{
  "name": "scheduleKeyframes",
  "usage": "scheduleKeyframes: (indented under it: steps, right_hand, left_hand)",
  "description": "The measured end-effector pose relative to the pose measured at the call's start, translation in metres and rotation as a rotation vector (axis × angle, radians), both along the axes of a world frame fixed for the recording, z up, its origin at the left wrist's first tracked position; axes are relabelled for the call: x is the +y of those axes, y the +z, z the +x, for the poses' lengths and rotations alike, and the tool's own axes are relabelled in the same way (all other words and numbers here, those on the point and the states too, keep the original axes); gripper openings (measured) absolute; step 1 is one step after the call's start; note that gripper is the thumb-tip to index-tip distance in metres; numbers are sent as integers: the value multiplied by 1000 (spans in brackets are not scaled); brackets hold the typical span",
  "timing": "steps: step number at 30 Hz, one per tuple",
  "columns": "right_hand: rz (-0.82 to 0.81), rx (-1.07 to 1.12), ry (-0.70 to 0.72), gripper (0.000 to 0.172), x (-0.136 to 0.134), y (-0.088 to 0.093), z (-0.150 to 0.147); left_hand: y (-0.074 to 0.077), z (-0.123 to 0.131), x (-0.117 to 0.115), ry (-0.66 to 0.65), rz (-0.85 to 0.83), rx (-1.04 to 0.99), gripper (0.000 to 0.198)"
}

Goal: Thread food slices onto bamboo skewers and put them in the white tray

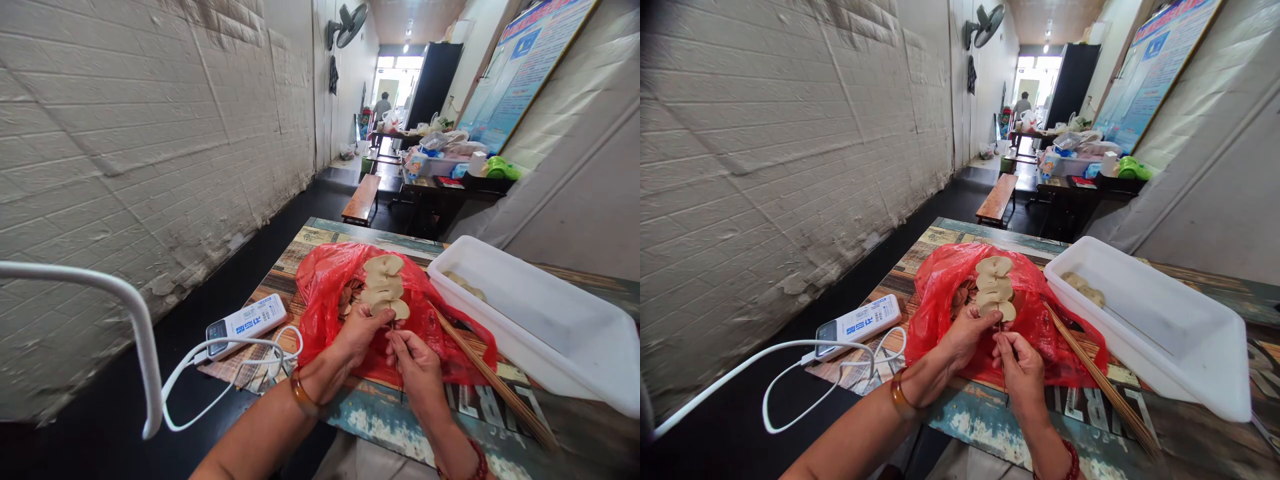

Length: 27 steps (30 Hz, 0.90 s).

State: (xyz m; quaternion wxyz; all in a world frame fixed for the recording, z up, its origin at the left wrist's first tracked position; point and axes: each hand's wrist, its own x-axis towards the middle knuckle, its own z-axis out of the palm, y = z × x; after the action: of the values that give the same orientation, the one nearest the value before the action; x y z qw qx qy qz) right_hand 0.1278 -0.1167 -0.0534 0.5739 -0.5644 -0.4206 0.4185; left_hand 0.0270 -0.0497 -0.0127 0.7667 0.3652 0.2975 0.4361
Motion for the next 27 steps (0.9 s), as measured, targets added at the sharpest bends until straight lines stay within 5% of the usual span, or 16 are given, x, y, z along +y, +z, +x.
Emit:
scheduleKeyframes:
  steps: [13, 27]
  right_hand:
    - [15, 36, -13, 31, 0, 2, -1]
    - [-36, -155, 104, 38, -2, -6, 0]
  left_hand:
    - [-2, -1, 2, -14, 28, 11, 33]
    - [10, -21, 22, 174, 7, -178, 39]
